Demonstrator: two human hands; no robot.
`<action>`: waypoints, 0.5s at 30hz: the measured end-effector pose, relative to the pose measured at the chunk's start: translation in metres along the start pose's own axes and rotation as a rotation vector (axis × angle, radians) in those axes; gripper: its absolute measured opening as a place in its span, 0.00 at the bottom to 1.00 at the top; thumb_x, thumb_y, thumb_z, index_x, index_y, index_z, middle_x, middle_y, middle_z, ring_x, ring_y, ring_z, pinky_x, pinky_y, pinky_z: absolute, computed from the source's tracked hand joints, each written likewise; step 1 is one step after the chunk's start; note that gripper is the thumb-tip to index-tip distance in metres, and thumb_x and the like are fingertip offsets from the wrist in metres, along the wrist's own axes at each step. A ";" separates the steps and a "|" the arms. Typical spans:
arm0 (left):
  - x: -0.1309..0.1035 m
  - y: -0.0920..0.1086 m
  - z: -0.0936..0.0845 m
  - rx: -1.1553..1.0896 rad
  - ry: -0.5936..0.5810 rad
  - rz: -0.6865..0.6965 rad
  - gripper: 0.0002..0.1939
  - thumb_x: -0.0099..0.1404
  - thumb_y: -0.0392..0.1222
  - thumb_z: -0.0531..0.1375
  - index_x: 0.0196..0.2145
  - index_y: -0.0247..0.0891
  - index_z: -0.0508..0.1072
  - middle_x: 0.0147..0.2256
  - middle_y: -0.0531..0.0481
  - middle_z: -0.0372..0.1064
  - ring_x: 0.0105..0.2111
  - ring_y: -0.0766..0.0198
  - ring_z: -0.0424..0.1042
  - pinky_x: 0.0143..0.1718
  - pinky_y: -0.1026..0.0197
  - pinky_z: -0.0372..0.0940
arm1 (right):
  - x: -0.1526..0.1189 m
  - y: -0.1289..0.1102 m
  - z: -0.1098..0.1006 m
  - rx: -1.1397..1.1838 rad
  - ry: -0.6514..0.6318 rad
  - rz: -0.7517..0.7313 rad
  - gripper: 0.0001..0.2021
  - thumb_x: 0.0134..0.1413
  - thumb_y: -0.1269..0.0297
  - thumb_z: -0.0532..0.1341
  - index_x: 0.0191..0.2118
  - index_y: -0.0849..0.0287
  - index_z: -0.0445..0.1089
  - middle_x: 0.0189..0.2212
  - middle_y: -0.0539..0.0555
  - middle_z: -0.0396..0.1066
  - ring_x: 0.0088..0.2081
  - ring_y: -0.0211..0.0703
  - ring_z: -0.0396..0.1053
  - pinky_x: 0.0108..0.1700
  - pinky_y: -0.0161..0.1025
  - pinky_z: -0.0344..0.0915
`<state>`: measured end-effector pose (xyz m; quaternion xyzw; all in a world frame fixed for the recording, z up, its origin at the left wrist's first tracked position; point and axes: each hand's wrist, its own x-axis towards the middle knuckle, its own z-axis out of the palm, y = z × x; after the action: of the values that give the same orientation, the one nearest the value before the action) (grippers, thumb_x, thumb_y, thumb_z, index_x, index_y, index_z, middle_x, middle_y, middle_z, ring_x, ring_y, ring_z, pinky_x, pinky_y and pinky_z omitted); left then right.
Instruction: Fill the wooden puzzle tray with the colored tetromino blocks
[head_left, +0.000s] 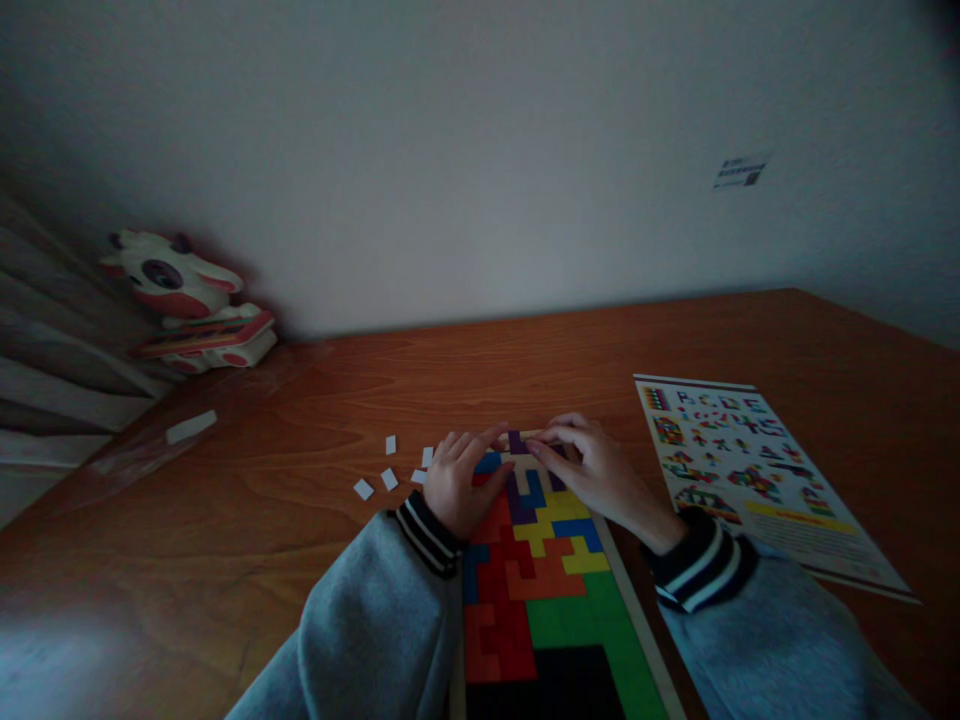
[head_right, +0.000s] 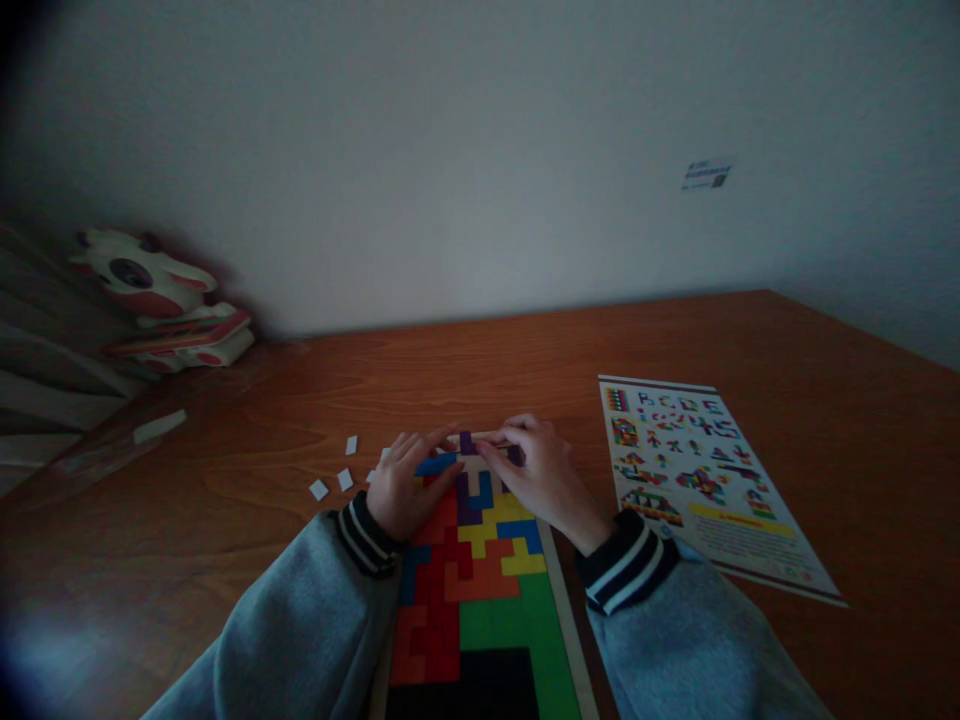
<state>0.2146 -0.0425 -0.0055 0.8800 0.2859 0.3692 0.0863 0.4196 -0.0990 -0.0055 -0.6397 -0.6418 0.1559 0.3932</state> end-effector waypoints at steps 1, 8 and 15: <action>0.000 -0.001 0.000 -0.007 0.012 0.015 0.19 0.67 0.43 0.61 0.55 0.38 0.70 0.40 0.45 0.76 0.40 0.57 0.73 0.43 0.53 0.68 | 0.000 -0.002 -0.001 0.052 -0.017 -0.016 0.14 0.60 0.50 0.60 0.38 0.53 0.77 0.41 0.55 0.72 0.43 0.48 0.70 0.46 0.46 0.65; 0.002 -0.002 -0.004 -0.016 0.116 0.117 0.06 0.67 0.40 0.63 0.41 0.44 0.79 0.40 0.49 0.76 0.37 0.61 0.73 0.39 0.58 0.68 | 0.002 -0.009 -0.006 0.189 -0.129 -0.041 0.16 0.63 0.49 0.57 0.37 0.53 0.77 0.39 0.54 0.72 0.42 0.45 0.71 0.45 0.42 0.66; 0.002 -0.002 -0.003 -0.068 0.060 0.105 0.06 0.68 0.37 0.60 0.40 0.40 0.78 0.39 0.48 0.77 0.38 0.61 0.74 0.41 0.57 0.70 | 0.009 0.014 -0.010 0.038 -0.027 0.041 0.16 0.62 0.49 0.57 0.37 0.55 0.76 0.37 0.55 0.74 0.42 0.48 0.71 0.46 0.46 0.65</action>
<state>0.2127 -0.0397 -0.0028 0.8790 0.2292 0.4087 0.0880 0.4374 -0.0917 -0.0059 -0.6429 -0.6307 0.1848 0.3935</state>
